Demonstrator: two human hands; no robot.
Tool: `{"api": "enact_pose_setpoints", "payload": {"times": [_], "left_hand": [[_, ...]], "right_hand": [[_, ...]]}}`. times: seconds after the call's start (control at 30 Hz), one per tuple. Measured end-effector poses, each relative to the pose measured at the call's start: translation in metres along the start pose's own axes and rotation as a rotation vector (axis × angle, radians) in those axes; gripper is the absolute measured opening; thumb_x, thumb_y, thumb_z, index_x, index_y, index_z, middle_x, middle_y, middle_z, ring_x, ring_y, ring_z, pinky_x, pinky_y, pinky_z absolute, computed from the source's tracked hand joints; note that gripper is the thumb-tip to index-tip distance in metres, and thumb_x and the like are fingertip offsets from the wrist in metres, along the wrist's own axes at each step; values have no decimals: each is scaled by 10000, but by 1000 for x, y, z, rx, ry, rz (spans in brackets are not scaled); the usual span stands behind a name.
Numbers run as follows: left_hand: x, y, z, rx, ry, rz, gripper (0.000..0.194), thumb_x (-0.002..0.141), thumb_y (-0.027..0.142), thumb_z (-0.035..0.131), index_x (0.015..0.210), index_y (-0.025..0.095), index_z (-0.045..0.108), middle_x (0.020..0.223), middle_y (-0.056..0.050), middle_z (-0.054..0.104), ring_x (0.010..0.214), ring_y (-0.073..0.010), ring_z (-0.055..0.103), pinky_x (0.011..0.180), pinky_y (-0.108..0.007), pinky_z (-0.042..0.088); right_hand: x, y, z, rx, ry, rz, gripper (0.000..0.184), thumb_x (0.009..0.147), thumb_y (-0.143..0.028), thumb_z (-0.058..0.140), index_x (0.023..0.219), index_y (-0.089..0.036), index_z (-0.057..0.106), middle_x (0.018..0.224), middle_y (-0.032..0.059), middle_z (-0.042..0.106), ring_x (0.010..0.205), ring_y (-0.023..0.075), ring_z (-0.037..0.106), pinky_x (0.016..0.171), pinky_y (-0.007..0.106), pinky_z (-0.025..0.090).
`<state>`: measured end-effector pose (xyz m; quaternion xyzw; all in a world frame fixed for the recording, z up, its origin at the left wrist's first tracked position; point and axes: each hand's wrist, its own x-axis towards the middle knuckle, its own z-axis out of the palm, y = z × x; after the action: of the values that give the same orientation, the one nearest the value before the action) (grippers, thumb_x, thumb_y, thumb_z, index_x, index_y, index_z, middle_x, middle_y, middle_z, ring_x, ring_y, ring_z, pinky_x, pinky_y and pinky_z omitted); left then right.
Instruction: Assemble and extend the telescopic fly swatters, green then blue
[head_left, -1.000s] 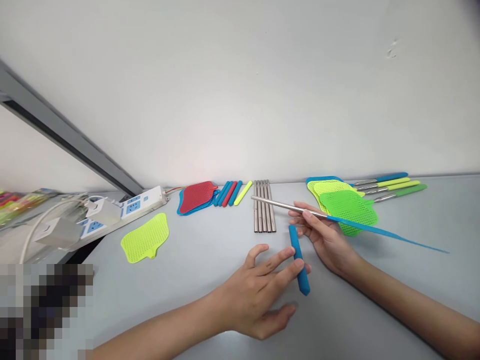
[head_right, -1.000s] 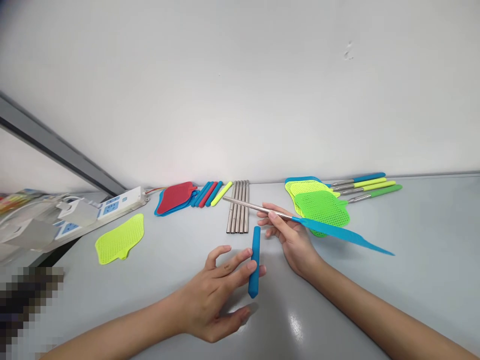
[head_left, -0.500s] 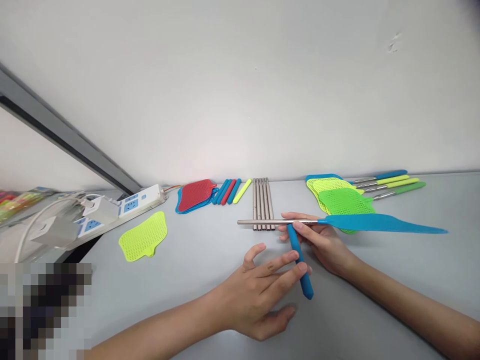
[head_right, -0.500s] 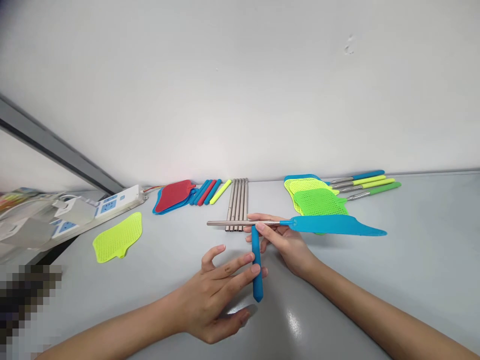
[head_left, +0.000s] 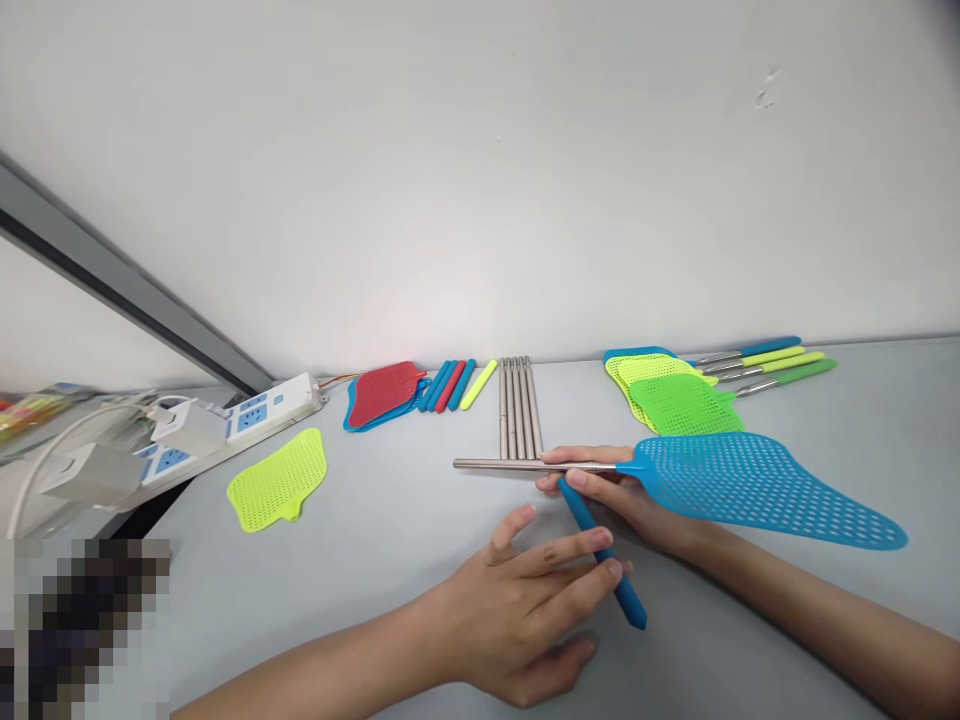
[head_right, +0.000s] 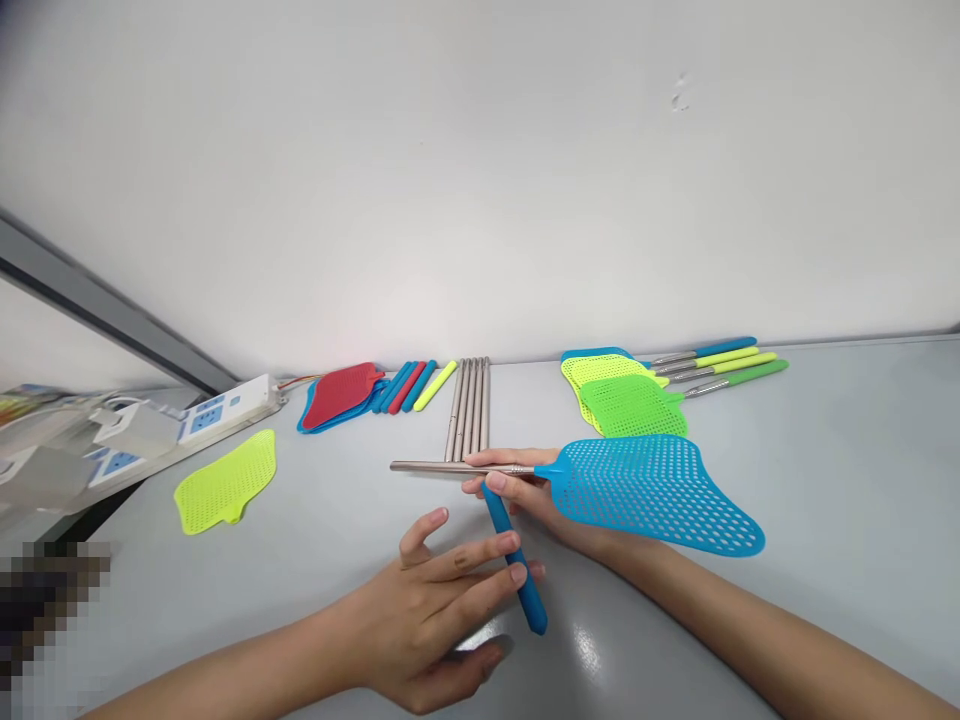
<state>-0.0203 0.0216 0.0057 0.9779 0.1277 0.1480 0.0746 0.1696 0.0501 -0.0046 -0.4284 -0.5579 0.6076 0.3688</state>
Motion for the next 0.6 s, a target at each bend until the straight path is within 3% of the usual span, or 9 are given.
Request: {"api": "enact_pose_setpoints", "payload": {"times": [0.13, 0.37, 0.5, 0.6], "left_hand": [[0, -1, 2, 7, 28, 23, 561, 835, 223, 393, 1327, 113, 147, 1230, -44, 483, 1264, -118, 228, 1026, -343, -142], [-2, -2, 6, 26, 137, 3, 690, 792, 125, 429, 1354, 125, 28, 1116, -27, 581, 1275, -113, 182, 1046, -334, -33], [-3, -5, 11, 5, 279, -18, 757, 749, 101, 439, 1351, 95, -21, 1052, -41, 620, 1280, -136, 172, 1036, -353, 57], [-4, -9, 15, -20, 414, -35, 788, 724, 76, 437, 1351, 109, -39, 1115, -60, 582, 1268, -164, 222, 1012, -372, 142]], "right_hand": [[0, 0, 1, 48, 0, -35, 285, 772, -371, 521, 1017, -255, 610, 909, 53, 668, 800, 194, 593, 694, 340, 455], [6, 11, 2, 144, 176, -120, 255, 780, -350, 519, 987, -232, 611, 856, 49, 660, 592, 118, 480, 610, 285, 409], [8, 13, 0, 228, 202, -163, 229, 755, -327, 558, 948, -218, 620, 807, 47, 652, 577, 116, 468, 570, 273, 394], [9, 12, 0, 301, 202, -162, 211, 746, -310, 573, 926, -213, 625, 766, 38, 640, 576, 111, 466, 553, 259, 378]]}}
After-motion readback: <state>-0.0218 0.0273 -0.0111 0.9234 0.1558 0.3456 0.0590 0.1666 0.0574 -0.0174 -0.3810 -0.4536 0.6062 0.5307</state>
